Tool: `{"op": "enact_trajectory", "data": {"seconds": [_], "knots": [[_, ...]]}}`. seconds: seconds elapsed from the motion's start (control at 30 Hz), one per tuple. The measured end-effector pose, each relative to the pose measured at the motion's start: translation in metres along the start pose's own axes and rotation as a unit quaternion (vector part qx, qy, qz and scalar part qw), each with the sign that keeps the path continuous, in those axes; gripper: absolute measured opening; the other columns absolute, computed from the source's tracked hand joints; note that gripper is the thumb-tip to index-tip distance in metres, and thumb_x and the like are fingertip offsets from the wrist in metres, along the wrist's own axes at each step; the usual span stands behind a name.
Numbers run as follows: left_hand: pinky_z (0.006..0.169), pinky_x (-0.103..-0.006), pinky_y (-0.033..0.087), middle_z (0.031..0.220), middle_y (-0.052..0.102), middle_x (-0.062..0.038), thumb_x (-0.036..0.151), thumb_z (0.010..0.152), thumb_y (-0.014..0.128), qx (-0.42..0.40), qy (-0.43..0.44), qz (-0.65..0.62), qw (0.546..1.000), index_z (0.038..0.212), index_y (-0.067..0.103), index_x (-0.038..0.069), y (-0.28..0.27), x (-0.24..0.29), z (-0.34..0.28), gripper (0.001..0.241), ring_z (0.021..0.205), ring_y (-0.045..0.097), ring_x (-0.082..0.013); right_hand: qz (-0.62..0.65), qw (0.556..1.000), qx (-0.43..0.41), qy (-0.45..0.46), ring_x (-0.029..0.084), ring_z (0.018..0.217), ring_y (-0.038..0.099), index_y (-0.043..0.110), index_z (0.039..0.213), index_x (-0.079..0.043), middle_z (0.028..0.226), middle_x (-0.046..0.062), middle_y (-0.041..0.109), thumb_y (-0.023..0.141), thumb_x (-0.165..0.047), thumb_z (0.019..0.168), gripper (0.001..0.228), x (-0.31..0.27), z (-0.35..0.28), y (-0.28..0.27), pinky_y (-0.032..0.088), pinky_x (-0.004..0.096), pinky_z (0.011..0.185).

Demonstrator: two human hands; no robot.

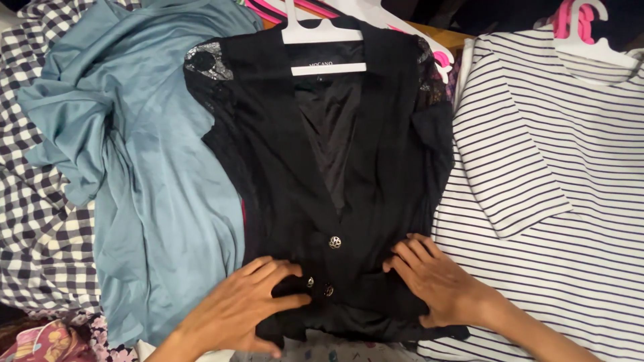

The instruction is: The person buttons a black vest and places it on a hanger. They then pick up a light blue top, place it on a hanger, and smooth it out. The task is performed on a wooden surface with other clothes visible nearby.

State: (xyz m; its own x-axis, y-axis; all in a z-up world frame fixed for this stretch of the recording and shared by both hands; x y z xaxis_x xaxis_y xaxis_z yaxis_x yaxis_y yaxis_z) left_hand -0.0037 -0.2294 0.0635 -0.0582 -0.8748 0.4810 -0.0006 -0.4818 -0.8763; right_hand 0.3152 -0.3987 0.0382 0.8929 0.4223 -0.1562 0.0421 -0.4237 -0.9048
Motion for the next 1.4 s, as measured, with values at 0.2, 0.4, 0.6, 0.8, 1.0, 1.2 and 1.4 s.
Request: {"op": "enact_trajectory", "data": {"seconds": [0.2,0.4,0.6,0.8,1.0,1.2,1.4], "knots": [[0.127,-0.0506,0.012,0.153,0.040,-0.018,0.012,0.058,0.075,0.012,0.035,0.148,0.988,0.152,0.044,0.026,0.031,-0.008,-0.013,0.101,0.149,0.029,-0.0329,-0.078,0.995,0.056,0.016,0.038,0.115,0.047,0.049,0.127,-0.012,0.125,0.015,0.047,0.099,-0.049,0.050,0.100,-0.002,0.005,0.000,0.033,0.050,0.106],[0.124,-0.0498,0.028,0.142,0.048,-0.026,-0.009,0.057,0.067,0.052,0.048,-0.021,0.997,0.104,0.063,0.006,0.005,-0.004,-0.012,0.050,0.140,0.045,-0.0386,0.169,0.982,0.079,-0.012,0.029,0.100,0.054,0.059,0.122,-0.015,0.115,0.007,0.054,0.076,-0.018,0.083,0.042,0.014,0.003,-0.040,0.040,0.041,0.092],[0.101,-0.0429,0.054,0.125,0.072,-0.018,-0.016,0.067,0.061,0.124,-0.130,-0.227,0.957,0.122,0.057,0.002,-0.006,-0.006,-0.019,0.059,0.125,0.067,-0.0325,0.397,0.912,0.105,-0.016,0.022,0.093,0.071,0.061,0.120,-0.018,0.134,0.009,0.054,0.037,0.007,0.096,0.042,0.019,-0.004,-0.086,0.055,0.032,0.080],[0.056,-0.0250,0.053,0.077,0.070,-0.002,-0.010,0.076,0.055,0.224,-0.240,-0.380,0.865,0.112,0.052,0.010,-0.030,-0.006,-0.010,0.041,0.061,0.072,-0.0115,0.273,0.954,0.095,-0.074,0.030,0.070,0.063,0.063,0.110,-0.016,0.110,0.012,0.058,0.051,-0.019,0.089,0.024,0.010,0.003,-0.073,0.052,0.046,0.066],[0.072,-0.0232,0.041,0.085,0.051,0.003,0.013,0.098,0.061,0.309,-0.255,-0.403,0.823,0.094,0.056,0.009,-0.040,-0.008,0.006,0.007,0.076,0.050,-0.0083,0.093,0.992,0.079,-0.006,0.036,0.115,0.048,0.048,0.138,-0.013,0.145,0.021,0.039,0.093,-0.087,0.050,0.124,-0.010,0.007,-0.047,0.035,0.054,0.096],[0.076,-0.0204,0.054,0.100,0.071,0.007,0.032,0.087,0.079,0.167,-0.340,-0.342,0.860,0.116,0.064,0.017,-0.046,-0.009,0.010,0.036,0.096,0.064,-0.0030,0.031,0.981,0.187,0.031,0.044,0.115,0.057,0.057,0.120,-0.005,0.131,0.022,0.053,0.080,-0.012,0.074,0.052,0.022,-0.002,0.016,0.045,0.055,0.105],[0.085,-0.0493,0.055,0.127,0.067,-0.012,0.054,0.072,0.095,-0.140,-0.339,-0.095,0.925,0.150,0.031,0.012,-0.010,-0.018,0.012,0.109,0.110,0.067,-0.0382,0.382,0.895,0.112,0.200,0.017,0.065,0.060,0.043,0.141,-0.023,0.126,-0.001,0.063,0.052,0.002,0.088,0.059,0.020,-0.014,-0.062,0.047,0.027,0.077]]}}
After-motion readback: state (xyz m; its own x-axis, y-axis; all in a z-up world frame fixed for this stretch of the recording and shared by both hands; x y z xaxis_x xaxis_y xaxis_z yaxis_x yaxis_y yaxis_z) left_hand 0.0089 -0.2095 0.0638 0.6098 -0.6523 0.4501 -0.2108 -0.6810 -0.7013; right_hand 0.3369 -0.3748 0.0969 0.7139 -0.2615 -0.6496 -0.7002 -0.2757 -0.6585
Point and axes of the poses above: each hand's wrist, its own z-axis towards the middle knuckle, its own y-axis out of the palm, x = y × z, the point moved 2 cm from there along z, towards the middle knuckle
